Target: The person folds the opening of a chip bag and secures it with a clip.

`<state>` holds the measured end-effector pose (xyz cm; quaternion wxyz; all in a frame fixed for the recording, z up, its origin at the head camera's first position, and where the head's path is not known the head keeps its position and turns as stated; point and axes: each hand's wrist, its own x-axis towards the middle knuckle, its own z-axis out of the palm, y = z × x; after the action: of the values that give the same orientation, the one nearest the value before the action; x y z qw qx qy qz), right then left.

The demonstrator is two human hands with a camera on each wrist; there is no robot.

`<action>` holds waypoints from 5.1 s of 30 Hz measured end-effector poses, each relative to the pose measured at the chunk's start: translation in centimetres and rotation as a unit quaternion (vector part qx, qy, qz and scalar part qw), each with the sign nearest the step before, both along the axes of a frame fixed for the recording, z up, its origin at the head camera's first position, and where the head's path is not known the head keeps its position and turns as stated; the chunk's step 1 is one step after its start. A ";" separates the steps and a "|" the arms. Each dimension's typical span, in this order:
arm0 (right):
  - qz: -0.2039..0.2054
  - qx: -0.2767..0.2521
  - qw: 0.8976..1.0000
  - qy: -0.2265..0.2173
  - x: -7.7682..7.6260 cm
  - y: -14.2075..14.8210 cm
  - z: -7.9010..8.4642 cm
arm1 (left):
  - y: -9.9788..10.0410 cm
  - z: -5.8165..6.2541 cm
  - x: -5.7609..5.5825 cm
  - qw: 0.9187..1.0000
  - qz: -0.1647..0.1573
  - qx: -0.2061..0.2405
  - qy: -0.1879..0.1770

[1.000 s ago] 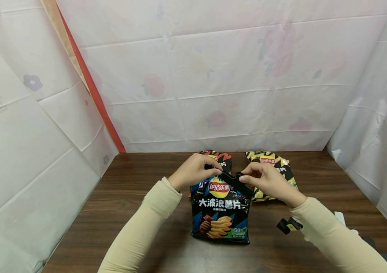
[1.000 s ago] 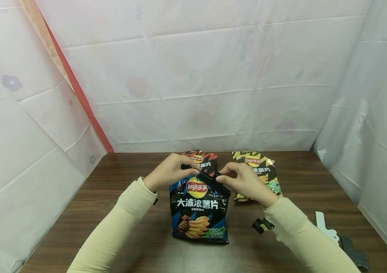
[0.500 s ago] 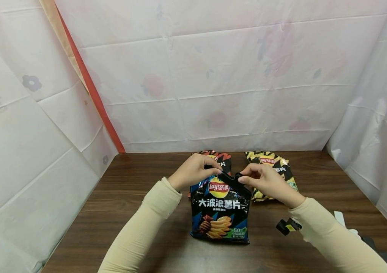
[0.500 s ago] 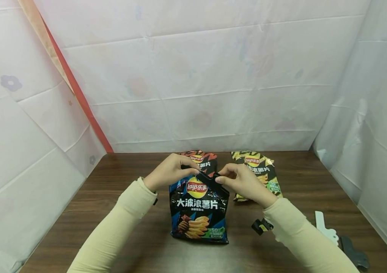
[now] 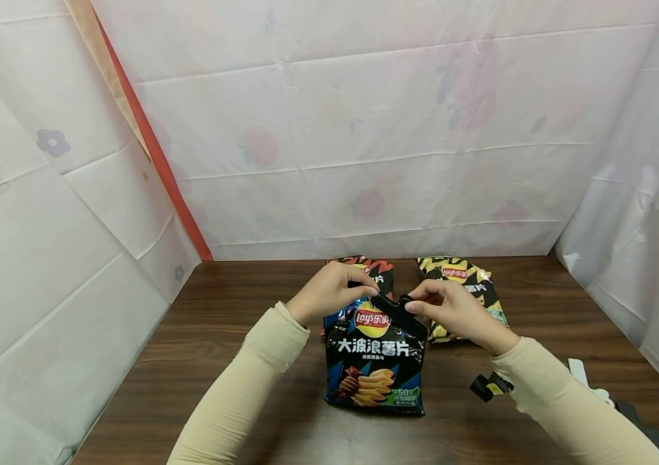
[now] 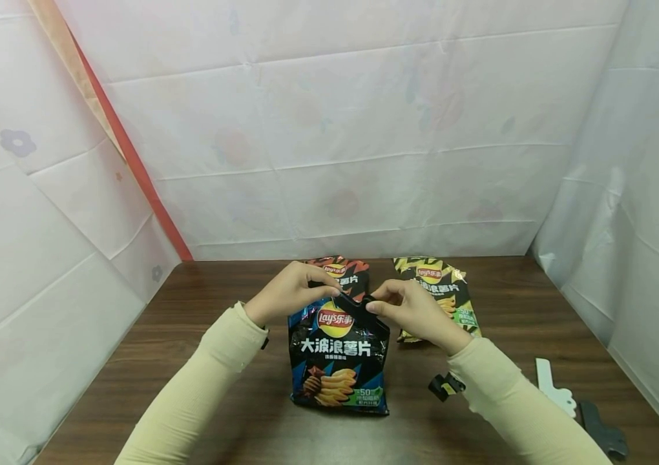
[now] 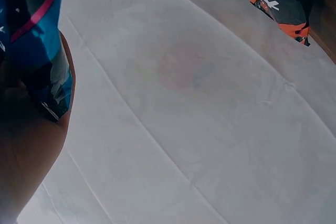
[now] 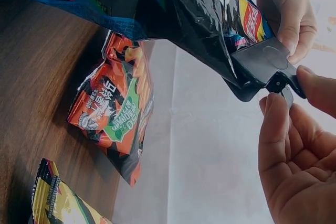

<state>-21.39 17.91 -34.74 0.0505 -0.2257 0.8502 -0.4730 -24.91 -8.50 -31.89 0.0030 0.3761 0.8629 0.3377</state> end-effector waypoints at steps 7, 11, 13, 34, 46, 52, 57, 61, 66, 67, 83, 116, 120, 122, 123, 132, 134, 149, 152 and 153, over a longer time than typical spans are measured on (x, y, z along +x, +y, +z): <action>-0.002 -0.010 1.000 -0.012 -0.1 0.0 -0.1 | 0.0 0.0 -0.1 1.000 -0.002 -0.001 0.001; -0.004 -0.014 1.000 -0.017 -0.1 0.0 -0.2 | 0.0 -0.1 -0.1 1.000 -0.002 -0.002 0.001; -0.005 -0.015 1.000 -0.020 -0.1 0.1 -0.2 | 0.1 -0.1 0.0 1.000 -0.002 -0.002 0.000; -0.006 -0.024 0.999 -0.026 -0.1 0.2 -0.4 | 0.1 0.0 -0.1 1.000 -0.001 -0.006 0.000; -0.018 -0.033 0.998 -0.046 -0.1 0.1 -0.5 | 0.1 0.2 0.1 1.000 0.005 -0.009 -0.005; -0.024 -0.038 0.997 -0.058 -0.1 0.1 -0.5 | 0.1 0.1 0.1 1.000 0.013 -0.016 0.006; -0.027 -0.054 0.996 -0.072 -0.1 0.0 -0.6 | 0.2 0.1 0.2 0.999 0.022 -0.020 0.015; -0.030 -0.064 0.994 -0.080 -0.1 0.0 -0.7 | 0.1 0.2 0.3 0.999 0.025 -0.019 0.023; -0.032 -0.077 0.993 -0.088 -0.1 -0.2 -0.8 | -0.1 0.1 0.4 0.999 0.035 -0.014 0.037; -0.032 -0.080 0.992 -0.089 -0.1 -0.2 -0.8 | -0.1 0.1 0.4 0.998 0.038 -0.011 0.040; -0.047 -0.090 0.991 -0.091 -0.2 -0.2 -1.3 | -2.0 -2.0 0.2 0.989 0.105 0.101 0.016; -0.065 -0.151 0.981 -0.103 -0.2 -0.5 -2.8 | -3.8 -9.2 4.8 0.918 0.139 0.248 -0.276; -0.071 -0.161 0.978 -0.108 -0.3 -0.5 -3.0 | -3.8 -9.6 5.3 0.920 0.132 0.238 -0.282; -0.073 -0.167 0.977 -0.112 -0.4 -0.6 -3.1 | -3.9 -9.9 5.4 0.921 0.123 0.234 -0.287; -0.072 -0.170 0.976 -0.114 -0.4 -0.6 -3.1 | -3.9 -10.0 5.5 0.920 0.115 0.234 -0.292; -0.085 -0.187 0.970 -0.129 -0.5 -0.9 -3.3 | -4.1 -10.6 6.0 0.926 0.074 0.221 -0.297; -0.089 -0.190 0.968 -0.135 -0.5 -1.0 -3.3 | -4.1 -10.7 6.0 0.928 0.070 0.220 -0.293; -0.091 -0.223 0.957 -0.160 -0.6 -1.2 -3.8 | -3.9 -11.1 6.1 0.932 0.068 0.227 -0.274; -0.095 -0.215 0.959 -0.159 -0.6 -1.2 -3.9 | -3.8 -11.1 6.1 0.929 0.066 0.235 -0.279; -0.097 -0.210 0.960 -0.156 -0.6 -1.2 -3.9 | -3.8 -11.1 6.1 0.928 0.066 0.237 -0.280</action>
<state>-21.95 16.73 -38.66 0.0881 -0.0711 0.7309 -0.6730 -18.80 -12.32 -43.03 0.1328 0.1984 0.7443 0.6237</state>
